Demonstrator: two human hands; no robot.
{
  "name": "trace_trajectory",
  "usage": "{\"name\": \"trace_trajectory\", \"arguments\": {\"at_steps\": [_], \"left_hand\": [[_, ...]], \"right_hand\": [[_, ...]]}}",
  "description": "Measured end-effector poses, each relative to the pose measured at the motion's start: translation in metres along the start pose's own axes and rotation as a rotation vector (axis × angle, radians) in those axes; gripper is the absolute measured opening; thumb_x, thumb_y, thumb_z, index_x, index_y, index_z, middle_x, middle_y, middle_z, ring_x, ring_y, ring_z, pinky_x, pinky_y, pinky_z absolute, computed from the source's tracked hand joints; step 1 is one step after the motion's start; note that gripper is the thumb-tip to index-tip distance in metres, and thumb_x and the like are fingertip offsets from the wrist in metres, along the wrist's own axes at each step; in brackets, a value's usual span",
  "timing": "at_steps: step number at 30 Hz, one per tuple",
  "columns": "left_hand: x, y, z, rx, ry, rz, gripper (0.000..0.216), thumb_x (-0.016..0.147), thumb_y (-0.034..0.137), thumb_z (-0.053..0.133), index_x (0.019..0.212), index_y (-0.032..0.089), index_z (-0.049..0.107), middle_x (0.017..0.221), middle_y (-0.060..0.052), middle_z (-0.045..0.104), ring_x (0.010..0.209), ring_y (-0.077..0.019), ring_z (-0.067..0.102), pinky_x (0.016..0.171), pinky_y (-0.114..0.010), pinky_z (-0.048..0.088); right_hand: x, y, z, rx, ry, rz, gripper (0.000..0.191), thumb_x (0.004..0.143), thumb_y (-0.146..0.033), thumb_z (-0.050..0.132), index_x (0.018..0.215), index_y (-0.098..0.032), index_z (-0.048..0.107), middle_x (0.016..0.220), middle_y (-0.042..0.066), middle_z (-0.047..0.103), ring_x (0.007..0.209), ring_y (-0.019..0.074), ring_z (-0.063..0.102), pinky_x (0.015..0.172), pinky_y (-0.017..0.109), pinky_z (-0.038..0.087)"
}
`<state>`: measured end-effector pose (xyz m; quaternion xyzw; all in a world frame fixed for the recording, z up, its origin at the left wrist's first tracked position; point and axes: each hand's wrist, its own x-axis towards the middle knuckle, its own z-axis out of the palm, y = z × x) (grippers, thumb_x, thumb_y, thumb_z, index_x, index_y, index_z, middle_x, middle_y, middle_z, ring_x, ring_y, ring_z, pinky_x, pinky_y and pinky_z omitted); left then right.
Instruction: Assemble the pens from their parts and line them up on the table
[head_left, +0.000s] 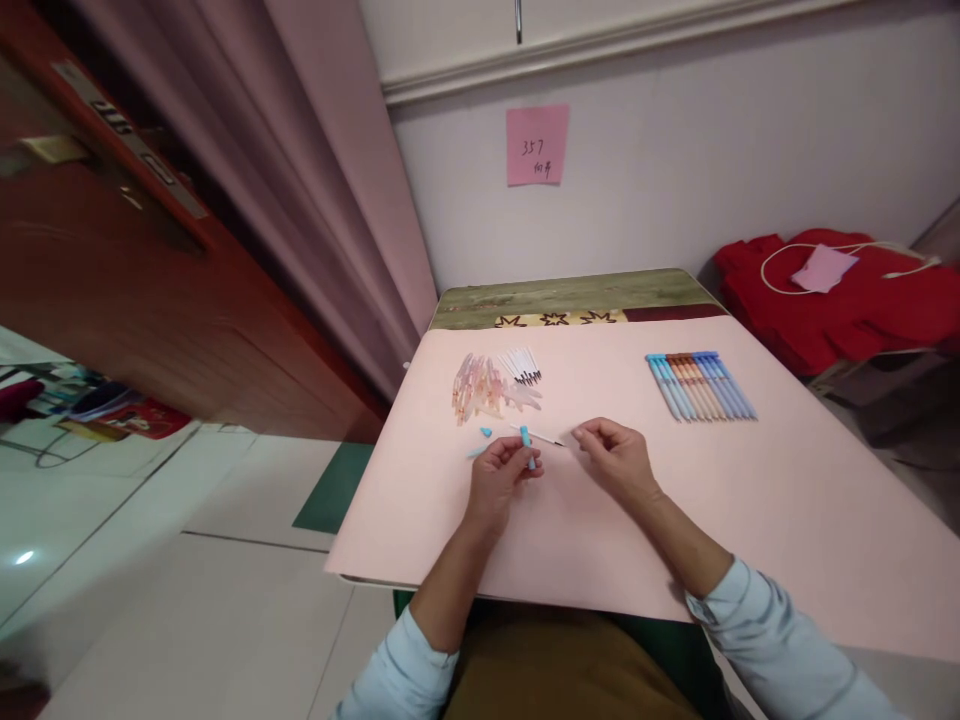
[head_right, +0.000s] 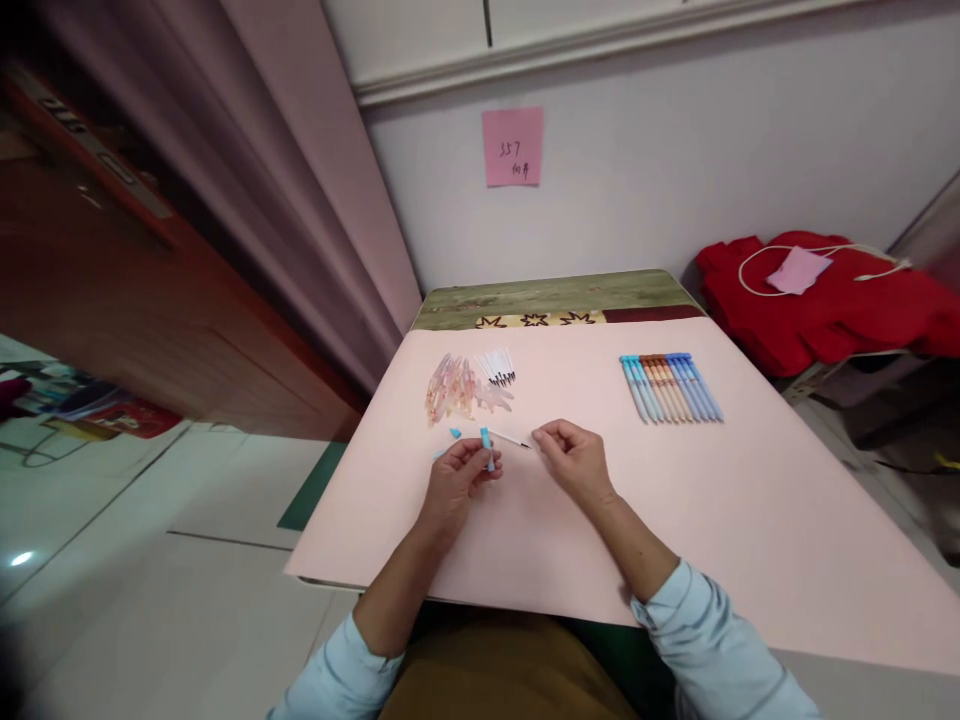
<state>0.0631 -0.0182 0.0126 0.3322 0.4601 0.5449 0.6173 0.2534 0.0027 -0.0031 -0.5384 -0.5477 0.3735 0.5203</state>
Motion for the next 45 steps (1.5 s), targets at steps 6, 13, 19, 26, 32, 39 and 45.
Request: {"name": "trace_trajectory", "arguments": {"at_steps": [6,13,19,26,32,39,45], "left_hand": [[-0.002,-0.002,0.009,0.083,-0.072,0.038,0.031,0.065,0.027,0.083,0.091,0.014,0.072,0.088,-0.006,0.073,0.074,-0.0151,0.066,0.075,-0.030,0.054],[0.001,-0.011,0.010,0.335,-0.118,0.221,0.018,0.074,0.028,0.077,0.087,0.017,0.073,0.090,-0.006,0.072,0.087,-0.0194,0.067,0.082,-0.031,0.052],[-0.002,-0.007,0.013,0.453,-0.109,0.282,0.013,0.079,0.026,0.071,0.089,0.018,0.072,0.089,-0.005,0.072,0.086,-0.0187,0.067,0.081,-0.030,0.052],[-0.015,0.001,0.023,0.463,-0.208,0.212,0.019,0.081,0.033,0.071,0.092,0.017,0.071,0.085,-0.006,0.073,0.076,-0.0161,0.066,0.072,-0.027,0.051],[0.006,0.012,-0.017,-0.110,-0.001,0.090,0.021,0.078,0.030,0.075,0.090,0.015,0.065,0.088,-0.008,0.075,0.064,-0.0122,0.066,0.059,-0.022,0.054],[0.017,0.010,-0.058,-0.545,0.141,-0.081,0.005,0.085,0.017,0.067,0.089,0.014,0.067,0.081,-0.004,0.075,0.062,-0.0077,0.067,0.058,-0.015,0.056],[0.017,0.005,-0.054,-0.535,0.031,-0.097,0.013,0.080,0.020,0.075,0.088,0.015,0.066,0.086,-0.003,0.072,0.068,-0.0094,0.067,0.062,-0.018,0.058]], "right_hand": [[-0.002,-0.003,0.014,0.260,-0.289,0.034,0.042,0.078,-0.048,0.073,0.106,-0.018,0.071,0.070,-0.001,0.059,0.053,0.0091,0.045,0.049,0.023,0.036],[-0.002,-0.005,0.005,0.117,-0.274,-0.139,0.027,0.077,-0.043,0.076,0.092,-0.021,0.076,0.072,0.000,0.059,0.056,0.0100,0.044,0.051,0.024,0.038],[-0.002,-0.011,0.000,0.151,-0.263,-0.121,0.028,0.076,-0.044,0.076,0.091,-0.021,0.076,0.072,0.001,0.061,0.056,0.0105,0.046,0.051,0.025,0.040],[-0.006,-0.009,0.004,0.292,-0.295,0.016,0.029,0.069,-0.044,0.081,0.082,-0.019,0.072,0.069,0.001,0.067,0.060,0.0134,0.057,0.056,0.026,0.047],[-0.002,0.004,-0.001,0.098,-0.124,-0.063,0.027,0.079,-0.045,0.073,0.086,-0.019,0.075,0.067,0.002,0.065,0.056,0.0126,0.052,0.053,0.025,0.042],[-0.001,0.009,-0.003,-0.300,-0.152,-0.315,0.018,0.086,-0.036,0.065,0.083,-0.023,0.075,0.066,0.001,0.063,0.058,0.0132,0.054,0.058,0.026,0.042],[-0.014,0.000,0.017,-0.535,-0.218,-0.369,0.014,0.089,-0.027,0.060,0.087,-0.026,0.074,0.086,0.002,0.072,0.068,0.0135,0.062,0.064,0.025,0.043]]}}
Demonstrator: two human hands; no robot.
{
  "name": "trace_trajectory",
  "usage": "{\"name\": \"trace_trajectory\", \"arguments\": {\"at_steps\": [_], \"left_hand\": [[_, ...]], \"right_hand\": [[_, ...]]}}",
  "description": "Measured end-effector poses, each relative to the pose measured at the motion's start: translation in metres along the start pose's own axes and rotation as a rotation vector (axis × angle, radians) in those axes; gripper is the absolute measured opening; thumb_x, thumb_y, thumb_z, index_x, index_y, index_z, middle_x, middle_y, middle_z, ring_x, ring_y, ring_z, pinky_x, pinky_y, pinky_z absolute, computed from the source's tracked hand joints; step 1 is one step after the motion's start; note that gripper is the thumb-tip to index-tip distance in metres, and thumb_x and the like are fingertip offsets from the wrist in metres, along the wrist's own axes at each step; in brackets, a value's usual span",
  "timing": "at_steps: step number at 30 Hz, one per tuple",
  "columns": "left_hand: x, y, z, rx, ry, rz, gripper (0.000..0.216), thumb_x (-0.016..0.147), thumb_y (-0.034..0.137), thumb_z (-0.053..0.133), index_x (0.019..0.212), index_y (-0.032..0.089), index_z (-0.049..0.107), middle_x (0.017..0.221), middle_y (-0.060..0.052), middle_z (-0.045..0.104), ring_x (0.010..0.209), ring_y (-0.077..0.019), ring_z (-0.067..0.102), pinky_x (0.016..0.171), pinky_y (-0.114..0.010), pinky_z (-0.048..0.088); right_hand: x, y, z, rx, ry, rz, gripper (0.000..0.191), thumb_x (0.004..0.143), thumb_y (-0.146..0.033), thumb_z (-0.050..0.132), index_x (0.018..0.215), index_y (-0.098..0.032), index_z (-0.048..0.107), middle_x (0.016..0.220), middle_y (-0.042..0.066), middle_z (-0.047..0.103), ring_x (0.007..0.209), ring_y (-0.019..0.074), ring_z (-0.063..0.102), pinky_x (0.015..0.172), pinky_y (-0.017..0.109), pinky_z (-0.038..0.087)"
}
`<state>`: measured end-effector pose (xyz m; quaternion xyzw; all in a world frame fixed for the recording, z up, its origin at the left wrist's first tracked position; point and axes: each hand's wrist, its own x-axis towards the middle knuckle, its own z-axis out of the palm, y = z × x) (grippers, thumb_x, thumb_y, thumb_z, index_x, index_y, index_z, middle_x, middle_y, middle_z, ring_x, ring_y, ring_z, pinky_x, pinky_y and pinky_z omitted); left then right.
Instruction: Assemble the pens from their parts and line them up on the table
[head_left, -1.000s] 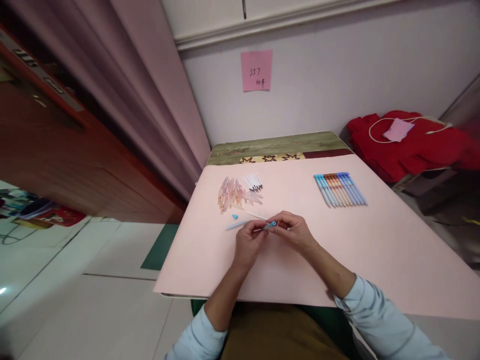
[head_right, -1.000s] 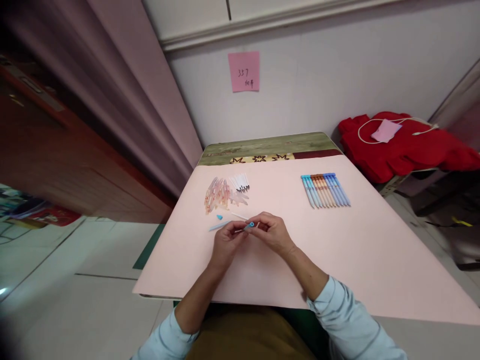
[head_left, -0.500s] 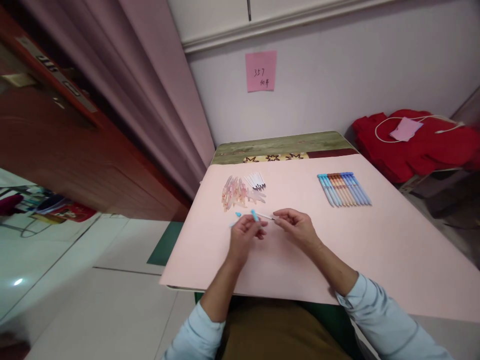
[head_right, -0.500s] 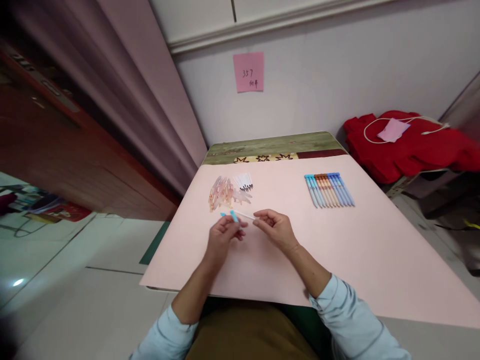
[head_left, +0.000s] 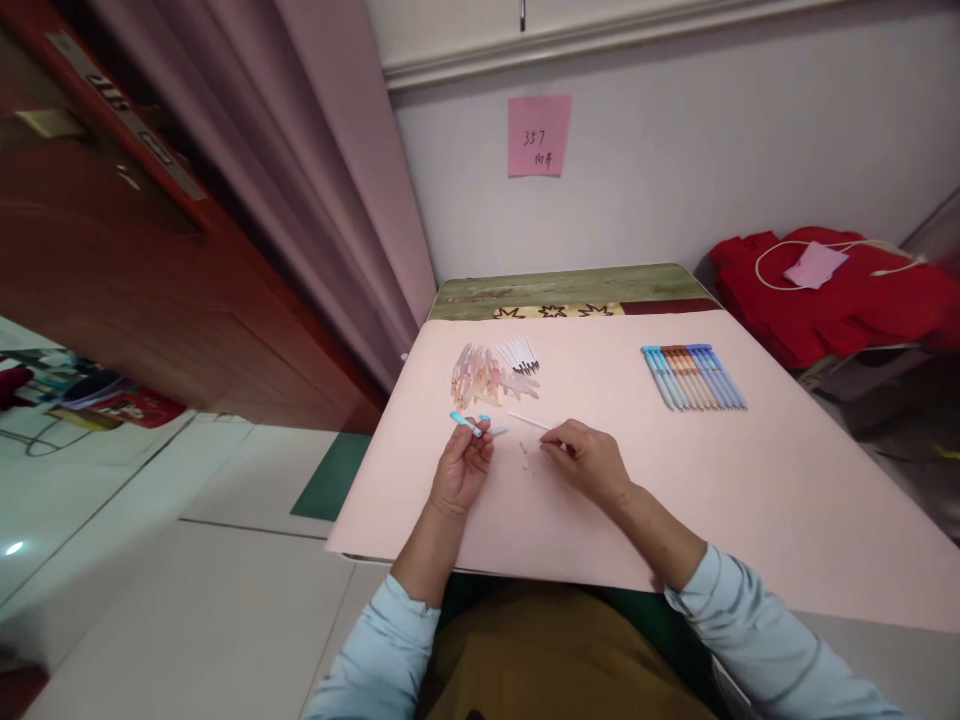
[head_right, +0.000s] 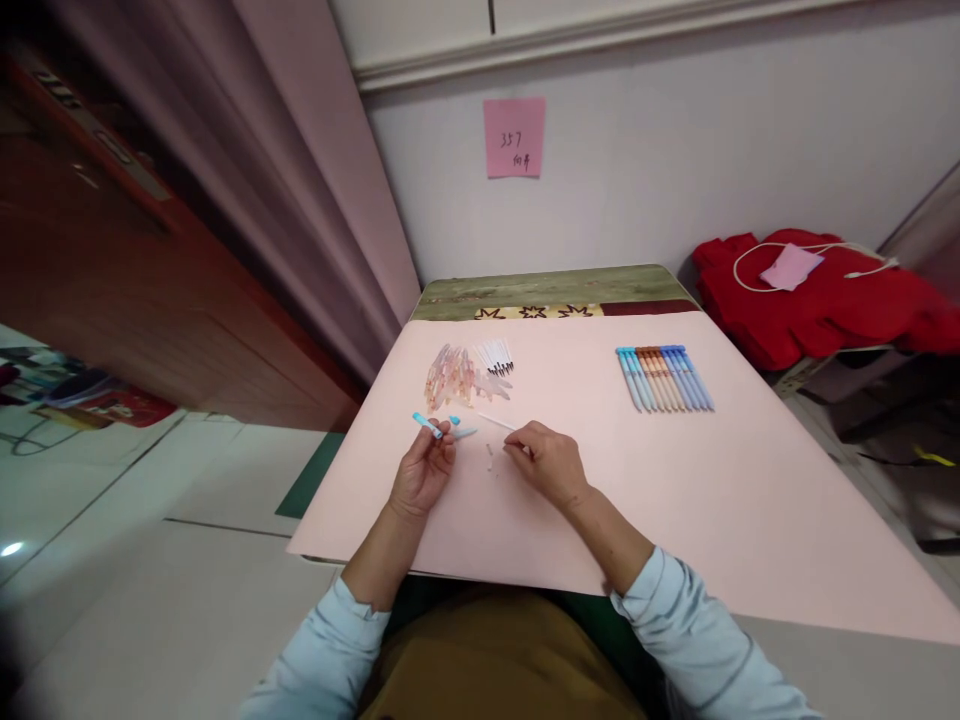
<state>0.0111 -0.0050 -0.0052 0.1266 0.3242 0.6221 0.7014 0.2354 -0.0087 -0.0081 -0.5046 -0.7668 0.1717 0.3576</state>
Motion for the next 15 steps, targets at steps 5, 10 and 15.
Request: {"name": "trace_trajectory", "arguments": {"at_steps": [5,10,15], "left_hand": [[0.000,-0.002,-0.002,-0.006,-0.184,0.028,0.019,0.077,0.022,0.078,0.089,0.014,0.066,0.085,-0.001,0.064,0.071,-0.0071,0.060,0.065,-0.018,0.055],[-0.001,-0.002,-0.003,0.032,-0.195,-0.008,0.021,0.076,0.021,0.079,0.091,0.013,0.066,0.086,-0.001,0.060,0.071,-0.0063,0.058,0.065,-0.016,0.054],[-0.002,0.002,-0.004,-0.077,-0.149,0.005,0.016,0.079,0.019,0.075,0.091,0.015,0.065,0.085,-0.001,0.059,0.069,-0.0054,0.056,0.063,-0.015,0.053]], "right_hand": [[-0.006,-0.021,0.014,-0.016,-0.099,-0.004,0.011,0.087,-0.023,0.062,0.090,-0.026,0.073,0.085,0.001,0.071,0.067,0.0130,0.062,0.062,0.024,0.043],[-0.010,-0.027,0.023,-0.076,-0.156,0.003,0.009,0.086,-0.023,0.065,0.089,-0.025,0.072,0.087,0.001,0.071,0.074,0.0148,0.066,0.066,0.024,0.044],[-0.011,-0.027,0.022,-0.111,-0.151,-0.027,0.011,0.089,-0.023,0.061,0.087,-0.025,0.071,0.087,0.002,0.071,0.077,0.0156,0.066,0.065,0.024,0.044]]}}
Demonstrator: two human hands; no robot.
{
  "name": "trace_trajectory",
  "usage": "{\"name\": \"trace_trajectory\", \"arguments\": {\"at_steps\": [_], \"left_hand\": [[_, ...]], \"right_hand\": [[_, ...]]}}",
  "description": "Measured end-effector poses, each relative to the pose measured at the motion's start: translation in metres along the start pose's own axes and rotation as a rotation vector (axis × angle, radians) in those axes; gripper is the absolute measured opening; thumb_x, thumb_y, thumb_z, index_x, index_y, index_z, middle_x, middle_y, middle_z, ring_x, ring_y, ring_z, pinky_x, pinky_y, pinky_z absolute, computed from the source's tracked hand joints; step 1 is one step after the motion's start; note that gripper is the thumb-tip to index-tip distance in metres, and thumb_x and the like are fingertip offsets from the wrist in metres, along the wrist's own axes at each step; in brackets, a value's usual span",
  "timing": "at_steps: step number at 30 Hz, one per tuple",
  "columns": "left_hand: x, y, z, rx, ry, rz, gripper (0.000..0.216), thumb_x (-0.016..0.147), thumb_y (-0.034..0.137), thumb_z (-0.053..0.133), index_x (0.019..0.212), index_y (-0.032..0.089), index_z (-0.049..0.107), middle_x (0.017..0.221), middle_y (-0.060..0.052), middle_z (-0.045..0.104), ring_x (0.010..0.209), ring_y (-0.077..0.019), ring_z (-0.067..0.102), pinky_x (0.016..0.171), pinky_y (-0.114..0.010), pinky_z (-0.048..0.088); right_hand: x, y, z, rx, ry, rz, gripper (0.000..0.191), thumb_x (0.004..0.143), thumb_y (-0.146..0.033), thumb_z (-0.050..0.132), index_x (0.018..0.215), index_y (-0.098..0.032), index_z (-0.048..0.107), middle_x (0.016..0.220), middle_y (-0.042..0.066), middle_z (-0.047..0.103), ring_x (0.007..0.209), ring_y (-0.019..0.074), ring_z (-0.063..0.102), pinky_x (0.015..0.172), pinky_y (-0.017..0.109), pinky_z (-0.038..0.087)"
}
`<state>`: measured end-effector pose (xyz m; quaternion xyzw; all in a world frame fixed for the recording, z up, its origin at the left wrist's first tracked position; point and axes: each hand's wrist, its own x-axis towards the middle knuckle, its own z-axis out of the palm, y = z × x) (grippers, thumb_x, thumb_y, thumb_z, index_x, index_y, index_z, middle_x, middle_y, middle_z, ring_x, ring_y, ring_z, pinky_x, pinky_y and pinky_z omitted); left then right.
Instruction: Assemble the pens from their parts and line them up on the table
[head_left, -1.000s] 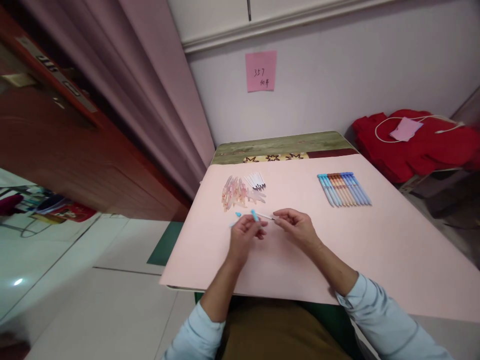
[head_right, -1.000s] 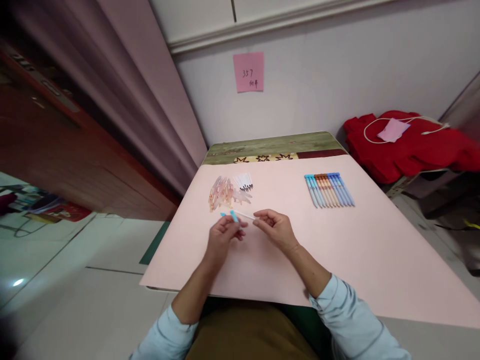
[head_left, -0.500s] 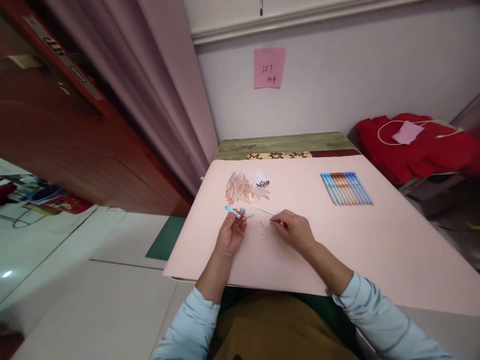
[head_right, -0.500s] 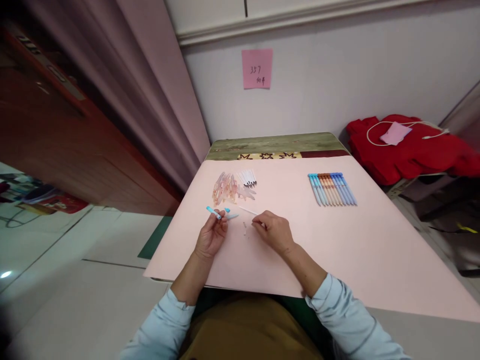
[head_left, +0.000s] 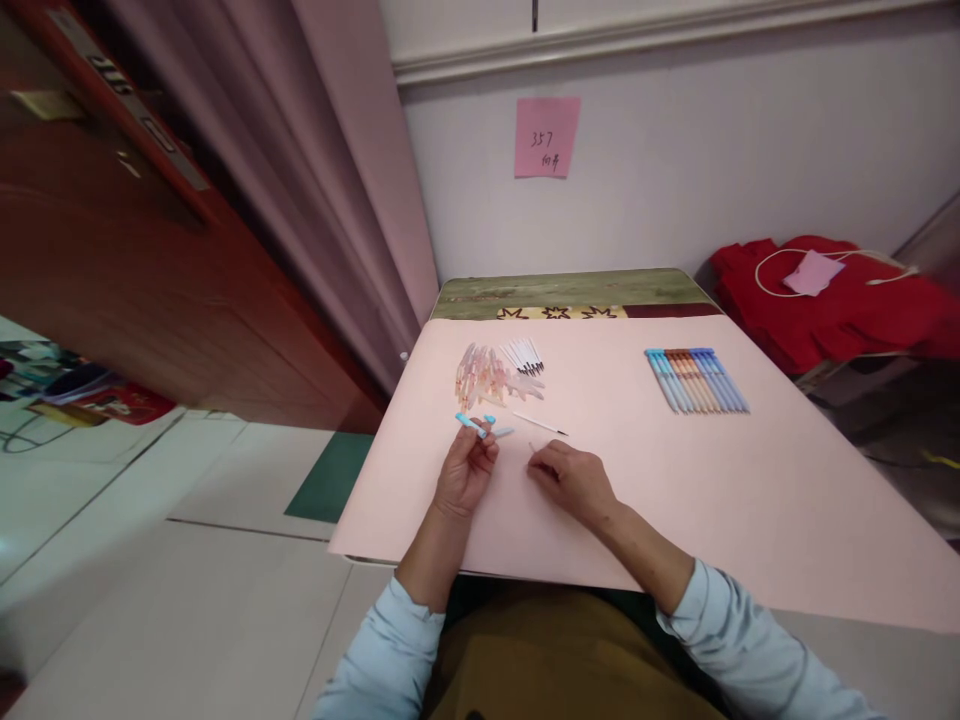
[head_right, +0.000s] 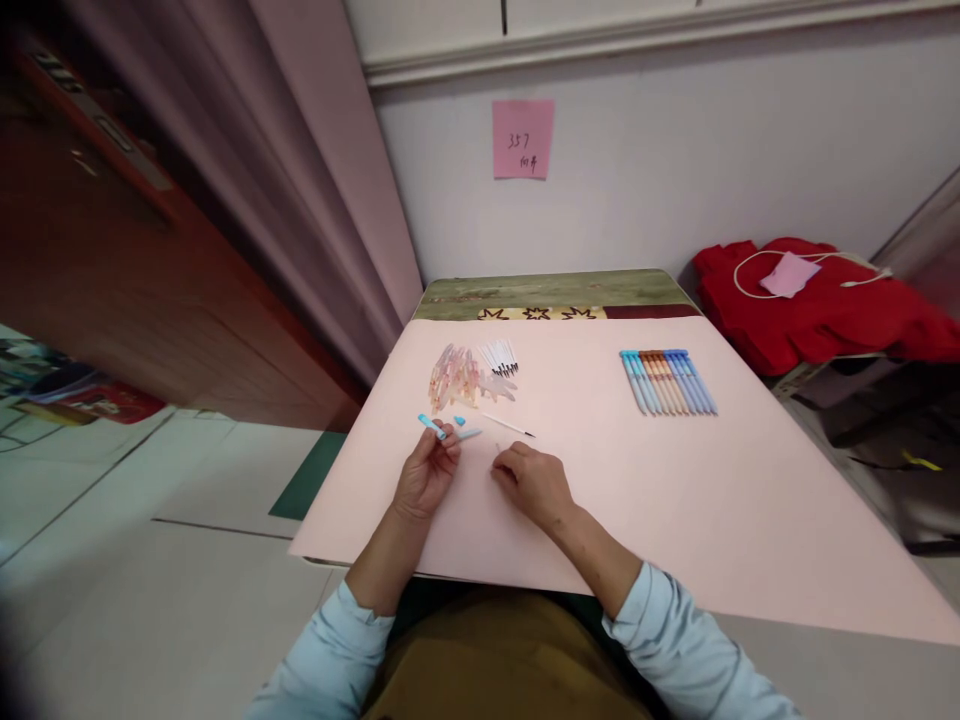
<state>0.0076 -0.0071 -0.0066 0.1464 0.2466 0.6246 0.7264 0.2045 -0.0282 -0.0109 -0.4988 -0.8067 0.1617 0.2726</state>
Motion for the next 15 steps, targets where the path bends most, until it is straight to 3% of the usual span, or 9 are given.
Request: {"name": "trace_trajectory", "arguments": {"at_steps": [4,9,15], "left_hand": [[-0.001,0.005,0.000,-0.131,0.042,0.025,0.006,0.086,0.015,0.066,0.091,0.015,0.064,0.084,-0.001,0.057,0.068,-0.0044,0.057,0.063,-0.013,0.053],[-0.008,0.010,0.003,-0.121,0.059,0.041,0.005,0.087,0.017,0.064,0.091,0.018,0.062,0.081,0.000,0.055,0.065,-0.0040,0.056,0.060,-0.012,0.053],[-0.021,0.002,0.007,0.198,-0.192,-0.207,0.030,0.067,0.021,0.084,0.087,0.015,0.063,0.080,-0.003,0.063,0.061,-0.0072,0.059,0.052,-0.014,0.053]], "right_hand": [[-0.002,0.001,0.000,0.022,0.039,-0.007,0.013,0.092,-0.024,0.056,0.090,-0.025,0.069,0.088,0.003,0.071,0.078,0.0174,0.066,0.066,0.026,0.046],[-0.002,0.003,0.000,0.204,0.207,0.038,0.016,0.093,-0.025,0.050,0.094,-0.023,0.067,0.091,0.006,0.071,0.082,0.0192,0.065,0.073,0.030,0.049],[0.000,0.005,-0.002,0.413,0.312,0.191,0.017,0.089,-0.030,0.055,0.092,-0.021,0.069,0.078,0.004,0.068,0.060,0.0155,0.057,0.058,0.028,0.047]]}}
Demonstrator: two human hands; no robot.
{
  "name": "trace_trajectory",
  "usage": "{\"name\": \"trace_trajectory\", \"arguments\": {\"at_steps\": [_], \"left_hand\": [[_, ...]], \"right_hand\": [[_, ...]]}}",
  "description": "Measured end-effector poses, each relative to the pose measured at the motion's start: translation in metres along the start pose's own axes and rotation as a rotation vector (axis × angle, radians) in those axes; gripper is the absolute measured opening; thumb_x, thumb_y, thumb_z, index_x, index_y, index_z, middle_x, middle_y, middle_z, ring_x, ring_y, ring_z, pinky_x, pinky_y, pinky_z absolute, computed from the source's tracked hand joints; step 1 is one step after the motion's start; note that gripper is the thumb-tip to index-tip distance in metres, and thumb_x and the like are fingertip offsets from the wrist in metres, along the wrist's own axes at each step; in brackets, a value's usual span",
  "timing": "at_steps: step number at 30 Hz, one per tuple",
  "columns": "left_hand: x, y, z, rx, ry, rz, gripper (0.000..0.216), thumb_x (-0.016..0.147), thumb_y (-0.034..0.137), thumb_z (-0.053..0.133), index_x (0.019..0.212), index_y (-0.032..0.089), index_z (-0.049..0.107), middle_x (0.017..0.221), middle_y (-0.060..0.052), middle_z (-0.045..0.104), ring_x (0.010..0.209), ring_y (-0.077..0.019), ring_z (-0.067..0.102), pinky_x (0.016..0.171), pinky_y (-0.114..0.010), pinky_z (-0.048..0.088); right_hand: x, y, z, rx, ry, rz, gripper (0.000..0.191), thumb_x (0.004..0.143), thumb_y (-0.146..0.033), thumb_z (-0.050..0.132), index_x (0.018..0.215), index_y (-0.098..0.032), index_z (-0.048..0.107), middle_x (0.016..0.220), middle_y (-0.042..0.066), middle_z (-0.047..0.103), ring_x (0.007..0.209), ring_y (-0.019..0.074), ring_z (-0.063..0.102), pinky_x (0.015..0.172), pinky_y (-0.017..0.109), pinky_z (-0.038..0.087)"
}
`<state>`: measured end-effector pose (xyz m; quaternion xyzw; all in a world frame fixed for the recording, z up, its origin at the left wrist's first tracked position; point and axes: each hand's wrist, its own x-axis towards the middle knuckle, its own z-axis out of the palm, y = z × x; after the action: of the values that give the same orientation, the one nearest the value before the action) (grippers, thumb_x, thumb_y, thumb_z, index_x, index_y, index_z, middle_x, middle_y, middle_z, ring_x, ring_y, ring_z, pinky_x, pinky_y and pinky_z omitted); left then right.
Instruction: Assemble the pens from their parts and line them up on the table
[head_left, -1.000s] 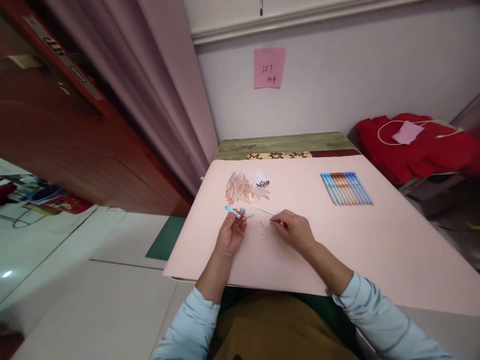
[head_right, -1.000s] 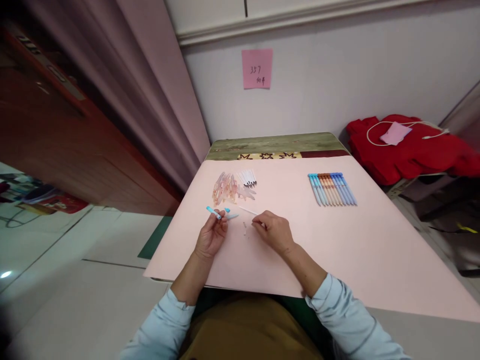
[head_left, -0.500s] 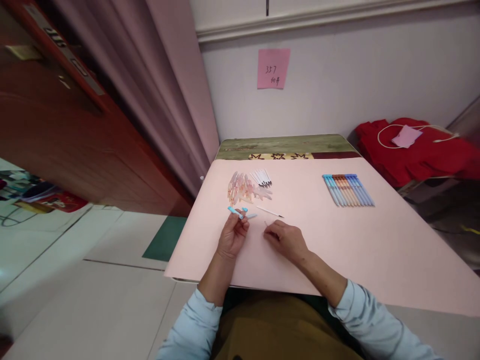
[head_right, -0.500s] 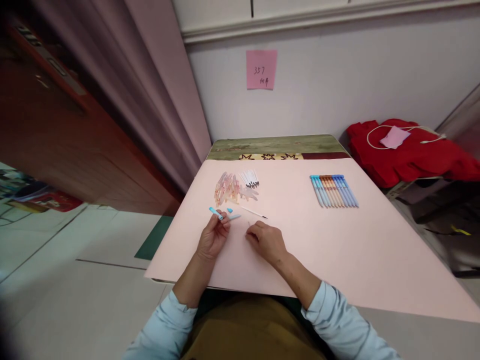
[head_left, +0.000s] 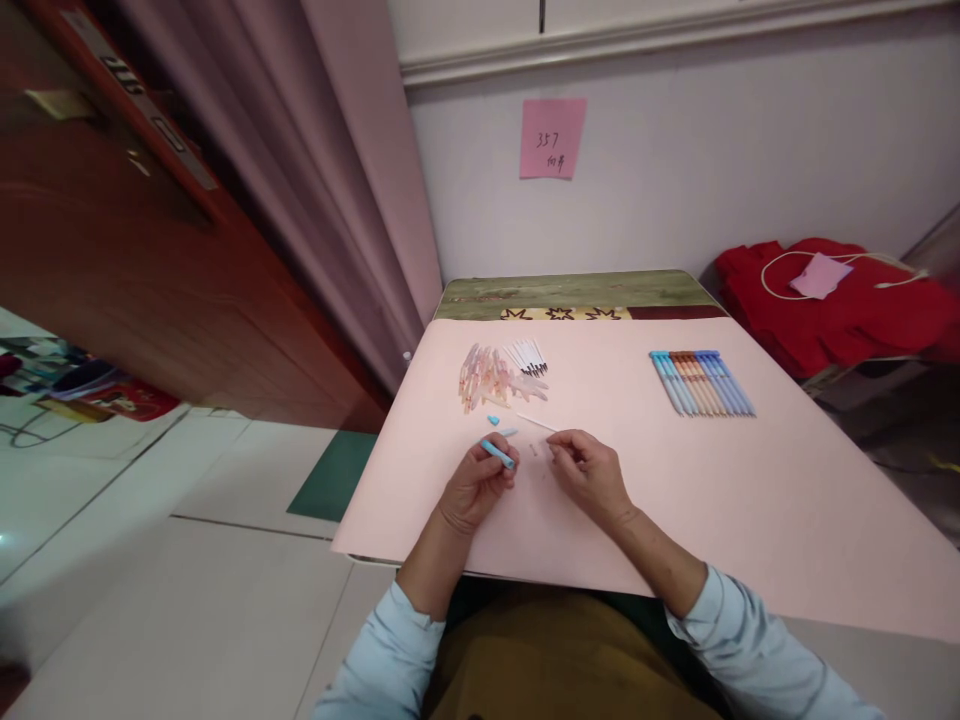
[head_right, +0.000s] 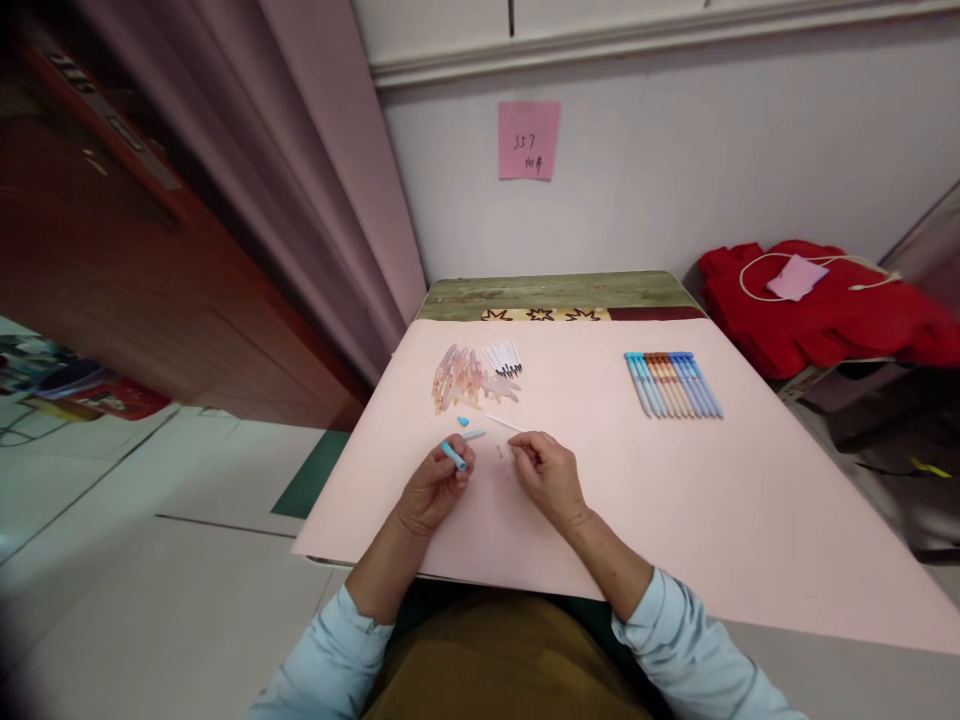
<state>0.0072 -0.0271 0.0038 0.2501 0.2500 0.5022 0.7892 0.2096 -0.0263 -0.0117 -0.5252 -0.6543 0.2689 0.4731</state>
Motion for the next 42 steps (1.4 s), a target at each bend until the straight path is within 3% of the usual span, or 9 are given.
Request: {"name": "trace_trajectory", "arguments": {"at_steps": [3,11,21,37,42], "left_hand": [[0.001,-0.003,0.003,0.098,-0.024,-0.046,0.029,0.067,0.021,0.084,0.086,0.012,0.063,0.083,-0.005,0.067,0.062,-0.0082,0.062,0.055,-0.017,0.055],[0.008,-0.004,0.002,0.040,0.139,0.013,0.025,0.070,0.015,0.081,0.088,0.013,0.064,0.085,-0.004,0.070,0.068,-0.0088,0.066,0.066,-0.018,0.057],[0.009,-0.007,0.004,0.074,0.109,0.001,0.023,0.071,0.015,0.081,0.088,0.012,0.066,0.084,-0.003,0.071,0.068,-0.0094,0.067,0.069,-0.020,0.056],[0.008,-0.008,0.011,0.132,0.091,-0.020,0.020,0.071,0.015,0.081,0.084,0.011,0.066,0.073,-0.003,0.068,0.064,-0.0097,0.064,0.065,-0.021,0.054],[0.008,-0.004,0.003,-0.028,0.118,-0.003,0.023,0.071,0.014,0.081,0.088,0.010,0.066,0.078,-0.004,0.068,0.063,-0.0082,0.063,0.060,-0.017,0.054]], "right_hand": [[0.001,0.001,0.000,0.124,-0.012,0.101,0.018,0.087,-0.034,0.058,0.092,-0.020,0.070,0.074,0.003,0.067,0.057,0.0143,0.056,0.053,0.026,0.045],[0.003,0.002,-0.001,0.308,-0.063,0.210,0.028,0.086,-0.045,0.063,0.094,-0.019,0.069,0.076,0.005,0.070,0.066,0.0172,0.067,0.061,0.027,0.054],[-0.003,-0.035,0.003,0.283,-0.125,-0.004,0.016,0.090,-0.033,0.061,0.094,-0.022,0.071,0.085,0.005,0.070,0.071,0.0164,0.065,0.068,0.029,0.055],[-0.002,-0.039,0.009,0.280,-0.137,0.050,0.010,0.086,-0.030,0.064,0.086,-0.020,0.067,0.077,0.002,0.071,0.065,0.0142,0.064,0.064,0.026,0.051],[0.000,-0.038,0.007,0.270,-0.110,0.067,0.016,0.085,-0.034,0.067,0.092,-0.020,0.068,0.080,0.002,0.071,0.066,0.0140,0.064,0.064,0.026,0.052]]}}
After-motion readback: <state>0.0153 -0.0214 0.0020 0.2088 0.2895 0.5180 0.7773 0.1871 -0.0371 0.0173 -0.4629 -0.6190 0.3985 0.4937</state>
